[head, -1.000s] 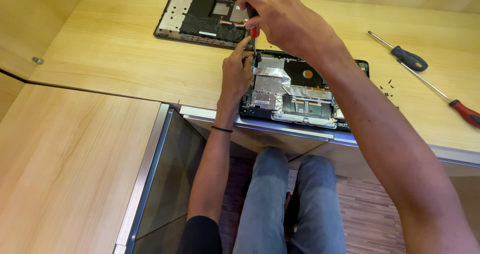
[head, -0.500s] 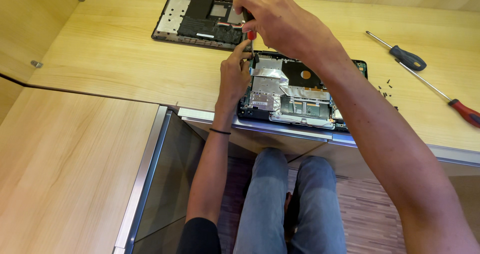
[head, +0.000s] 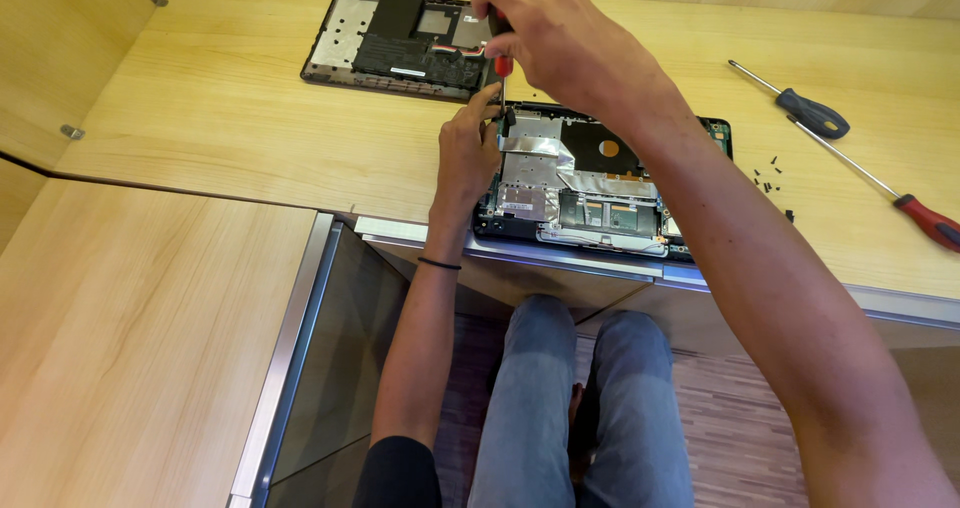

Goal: The person uses a screwdriver to remove several screws from the internal components of a disassembled laptop. They carefully place the removed screws on the wooden countertop next to the device.

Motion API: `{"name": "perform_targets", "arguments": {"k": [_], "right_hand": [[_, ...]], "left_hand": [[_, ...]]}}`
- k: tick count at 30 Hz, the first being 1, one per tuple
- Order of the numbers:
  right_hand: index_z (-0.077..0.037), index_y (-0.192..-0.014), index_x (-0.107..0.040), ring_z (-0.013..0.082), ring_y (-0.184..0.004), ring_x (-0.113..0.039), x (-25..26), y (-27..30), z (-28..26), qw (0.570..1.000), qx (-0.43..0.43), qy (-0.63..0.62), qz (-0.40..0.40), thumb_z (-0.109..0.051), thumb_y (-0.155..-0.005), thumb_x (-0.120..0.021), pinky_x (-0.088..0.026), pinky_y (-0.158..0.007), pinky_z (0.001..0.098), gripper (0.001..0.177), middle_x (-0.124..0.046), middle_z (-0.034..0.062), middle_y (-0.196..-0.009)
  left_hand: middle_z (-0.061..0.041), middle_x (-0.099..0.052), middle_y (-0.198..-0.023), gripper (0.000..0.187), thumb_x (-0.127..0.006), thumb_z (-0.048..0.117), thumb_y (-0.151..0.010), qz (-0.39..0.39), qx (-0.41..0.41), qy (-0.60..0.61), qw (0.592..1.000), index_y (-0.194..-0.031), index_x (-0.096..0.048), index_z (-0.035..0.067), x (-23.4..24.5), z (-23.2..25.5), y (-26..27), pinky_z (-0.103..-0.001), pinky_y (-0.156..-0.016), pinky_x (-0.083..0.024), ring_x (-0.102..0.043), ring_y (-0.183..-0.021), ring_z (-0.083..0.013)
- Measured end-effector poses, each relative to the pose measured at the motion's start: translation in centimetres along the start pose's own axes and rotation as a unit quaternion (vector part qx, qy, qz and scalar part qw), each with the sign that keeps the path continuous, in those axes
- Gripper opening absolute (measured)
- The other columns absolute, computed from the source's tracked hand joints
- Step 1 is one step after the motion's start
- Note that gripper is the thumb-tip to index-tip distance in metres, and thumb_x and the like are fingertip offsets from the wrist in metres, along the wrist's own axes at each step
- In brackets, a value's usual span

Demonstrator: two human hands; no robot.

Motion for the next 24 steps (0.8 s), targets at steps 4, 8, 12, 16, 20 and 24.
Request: {"name": "perform_targets", "arguments": {"k": [4, 8, 12, 16, 20, 24], "right_hand": [[-0.004, -0.11, -0.053, 0.0356, -0.092, -0.054, 0.1, -0.5, 1.4, 0.998, -0.016, 0.023, 0.055, -0.015, -0.104, -0.08, -0.042, -0.071, 0.0473, 0.029, -0.059, 0.017, -0.106], [-0.003, -0.103, -0.055, 0.0372, -0.075, -0.056, -1.3, -2.0, 3.0, 0.994, -0.061, 0.078, 0.052, -0.028, -0.104, -0.086, -0.042, -0.056, 0.0488, 0.04, -0.062, 0.0175, -0.094], [-0.005, -0.092, -0.055, 0.0285, -0.063, -0.053, -1.8, -4.1, 3.7, 0.978, -0.071, 0.191, 0.055, -0.06, -0.104, -0.085, -0.042, -0.047, 0.0433, 0.064, -0.061, 0.0094, -0.081], [-0.002, -0.139, -0.053, 0.0453, -0.109, -0.062, 1.1, -4.2, 1.7, 0.989, -0.091, 0.09, -0.073, -0.038, -0.099, -0.08, -0.052, -0.078, 0.0554, 0.06, -0.062, 0.023, -0.134], [-0.021, -0.125, -0.068, 0.0299, -0.083, -0.062, 0.9, -4.1, 2.9, 0.98, -0.113, 0.093, -0.133, -0.03, -0.101, -0.073, -0.047, -0.062, 0.0439, 0.025, -0.069, 0.0069, -0.11], [-0.009, -0.086, -0.06, 0.0254, -0.063, -0.053, -1.0, -4.7, 4.8, 0.977, -0.121, 0.168, -0.055, -0.052, -0.109, -0.077, -0.04, -0.05, 0.0426, 0.052, -0.059, 0.0062, -0.073]], "left_hand": [[-0.013, -0.078, -0.109, 0.048, -0.061, 0.001, -0.095, -0.003, 0.044, 0.022, 0.999, -0.141, -0.056, 0.013, 0.3, 0.2, -0.1, -0.036, -0.068, -0.05, -0.047, -0.054, -0.0134], [-0.004, -0.074, -0.098, 0.037, -0.079, 0.019, -0.092, 0.033, -0.005, 0.021, 0.999, -0.125, -0.064, 0.016, 0.9, 1.8, -1.9, -0.036, -0.076, -0.051, -0.059, -0.08, -0.018], [-0.005, -0.075, -0.083, 0.006, -0.064, 0.004, -0.097, 0.056, -0.01, 0.129, 0.99, -0.098, -0.07, 0.004, 0.7, 1.6, -2.7, -0.028, -0.069, -0.057, -0.069, -0.074, -0.0135], [-0.006, -0.073, -0.084, 0.023, -0.047, 0.014, -0.108, 0.009, -0.012, 0.146, 0.989, -0.115, -0.068, 0.005, 0.5, 0.8, -2.8, -0.031, -0.078, -0.057, -0.07, -0.08, -0.0168], [-0.008, -0.066, -0.083, 0.035, -0.038, -0.013, -0.1, -0.05, -0.025, 0.199, 0.978, -0.117, -0.065, 0.001, 0.2, 1.4, -2.6, -0.03, -0.077, -0.053, -0.064, -0.08, -0.018], [-0.008, -0.071, -0.092, 0.01, -0.064, 0.004, -0.097, 0.018, 0.027, 0.235, 0.971, -0.107, -0.062, 0.005, 0.6, 2.0, -3.5, -0.03, -0.077, -0.062, -0.069, -0.081, -0.0158]]}}
Point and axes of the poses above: each hand's wrist, its own y-axis away from the middle knuckle, its own x-axis out of the back of the hand, z = x × y, the point moved 4 cm from there along -y, towards the middle knuckle
